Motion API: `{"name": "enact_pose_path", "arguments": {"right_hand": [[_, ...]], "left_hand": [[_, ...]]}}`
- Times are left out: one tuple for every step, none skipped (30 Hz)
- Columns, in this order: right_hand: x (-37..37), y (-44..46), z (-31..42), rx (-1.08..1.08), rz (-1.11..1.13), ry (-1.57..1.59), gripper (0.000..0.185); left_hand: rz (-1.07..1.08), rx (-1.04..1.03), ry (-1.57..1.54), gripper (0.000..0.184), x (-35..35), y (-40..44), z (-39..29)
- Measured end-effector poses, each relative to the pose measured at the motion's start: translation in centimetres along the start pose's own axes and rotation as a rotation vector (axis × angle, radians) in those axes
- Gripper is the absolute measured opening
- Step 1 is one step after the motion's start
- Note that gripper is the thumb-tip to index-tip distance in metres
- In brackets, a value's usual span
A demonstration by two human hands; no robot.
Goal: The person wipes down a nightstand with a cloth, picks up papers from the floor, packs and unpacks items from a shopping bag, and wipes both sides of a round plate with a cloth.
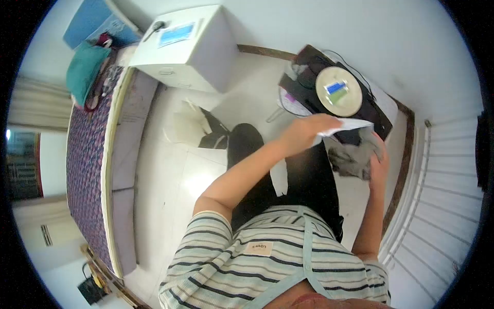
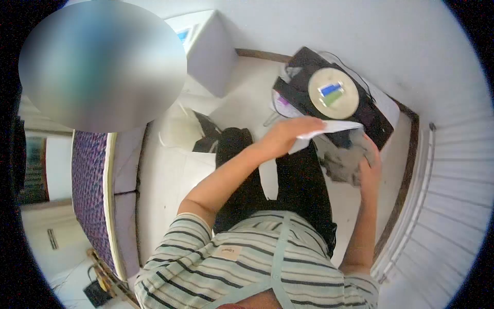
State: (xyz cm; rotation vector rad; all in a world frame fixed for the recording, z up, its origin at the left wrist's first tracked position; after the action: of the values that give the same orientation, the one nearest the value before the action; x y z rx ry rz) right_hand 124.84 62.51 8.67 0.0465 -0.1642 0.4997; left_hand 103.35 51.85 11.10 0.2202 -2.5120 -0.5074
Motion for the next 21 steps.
{"name": "enact_pose_path", "arguments": {"right_hand": [[0.2, -0.1, 0.9, 0.046, 0.007, -0.006, 0.045], [0.4, -0.4, 1.3, 0.054, 0.024, 0.003, 0.045], [1.1, -0.7, 1.3, 0.036, -0.023, 0.043, 0.044], [1.9, -0.8, 1.2, 0.015, -0.074, 0.08, 0.045], [2.5, -0.9, 1.1, 0.017, -0.069, 0.083, 0.045], [3.4, -0.8, 0.5, -0.007, -0.084, 0.029, 0.045], [3.9, -0.9, 0.3, -0.033, -0.101, -0.028, 0.045], [4.0, -1.2, 0.6, 0.01, -0.115, -0.009, 0.046], [4.1, -1.3, 0.8, 0.005, -0.116, -0.008, 0.046], [4.3, -1.3, 0.9, -0.038, -0.138, -0.009, 0.045], [4.5, -1.3, 0.6, -0.082, -0.161, -0.012, 0.044], [5.2, -1.1, -0.1, -0.047, -0.142, -0.119, 0.041], [5.9, -1.0, -0.8, -0.057, -0.151, -0.124, 0.041], [6.4, -0.9, -1.3, -0.037, -0.144, -0.137, 0.041], [6.7, -0.8, -1.5, -0.018, -0.138, -0.152, 0.041], [7.0, -0.5, -1.6, -0.059, -0.151, -0.136, 0.044], [7.0, -0.4, -1.5, -0.075, -0.164, -0.15, 0.044], [6.8, -0.3, -1.1, -0.075, -0.175, -0.129, 0.046], [6.5, -0.3, -0.4, -0.075, -0.195, -0.112, 0.048], [5.3, -0.2, 1.1, -0.136, -0.266, -0.168, 0.047], [5.3, -0.1, 1.2, -0.162, -0.311, -0.197, 0.047]], "left_hand": [[-0.053, 0.061, 0.081, 0.044, 2.3, -0.5, 1.4], [-0.141, 0.04, 0.171, 0.043, 4.4, -1.1, 4.0], [-0.224, 0.017, 0.257, 0.043, 6.6, -1.5, 6.3], [-0.292, 0.097, 0.366, 0.042, 9.7, -1.9, 6.8], [-0.356, 0.178, 0.474, 0.041, 13.2, -2.7, 7.2], [-0.409, 0.187, 0.645, 0.041, 16.2, -3.4, 8.4], [-0.459, 0.195, 0.813, 0.042, 19.5, -3.9, 9.7], [-0.486, 0.201, 0.92, 0.046, 22.8, -4.3, 10.5], [-0.508, 0.208, 1.025, 0.05, 25.7, -4.7, 11.1], [-0.548, 0.213, 1.182, 0.05, 28.3, -4.9, 11.0], [-0.587, 0.215, 1.336, 0.05, 30.5, -4.8, 10.7], [-0.594, 0.231, 1.416, 0.049, 32.6, -4.6, 11.1], [-0.599, 0.247, 1.492, 0.048, 34.5, -4.4, 11.8], [-0.595, 0.241, 1.545, 0.049, 36.2, -4.0, 12.8], [-0.591, 0.234, 1.595, 0.049, 37.8, -3.7, 13.9], [-0.58, 0.231, 1.632, 0.05, 39.2, -3.3, 15.3], [-0.566, 0.228, 1.665, 0.05, 40.2, -3.1, 16.8], [-0.549, 0.214, 1.642, 0.049, 41.2, -3.0, 18.3], [-0.477, 0.23, 1.69, 0.05, 41.8, -2.8, 20.4], [-0.297, 0.325, 1.831, 0.047, 42.7, -3.2, 24.4], [-0.123, 0.532, 1.647, 0.046, 43.9, -5.2, 29.8]]}}
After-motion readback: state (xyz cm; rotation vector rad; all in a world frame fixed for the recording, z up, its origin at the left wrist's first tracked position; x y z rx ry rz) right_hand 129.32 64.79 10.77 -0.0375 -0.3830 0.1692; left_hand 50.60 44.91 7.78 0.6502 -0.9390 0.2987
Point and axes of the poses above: each hand's wrist, its own y-axis towards the middle knuckle, its own x-axis out of the back of the hand, z = x × y, the point moved 6 cm from there along y, towards the middle knuckle, and after that the axes turned 9 degrees about y, right-handed, at the moved point
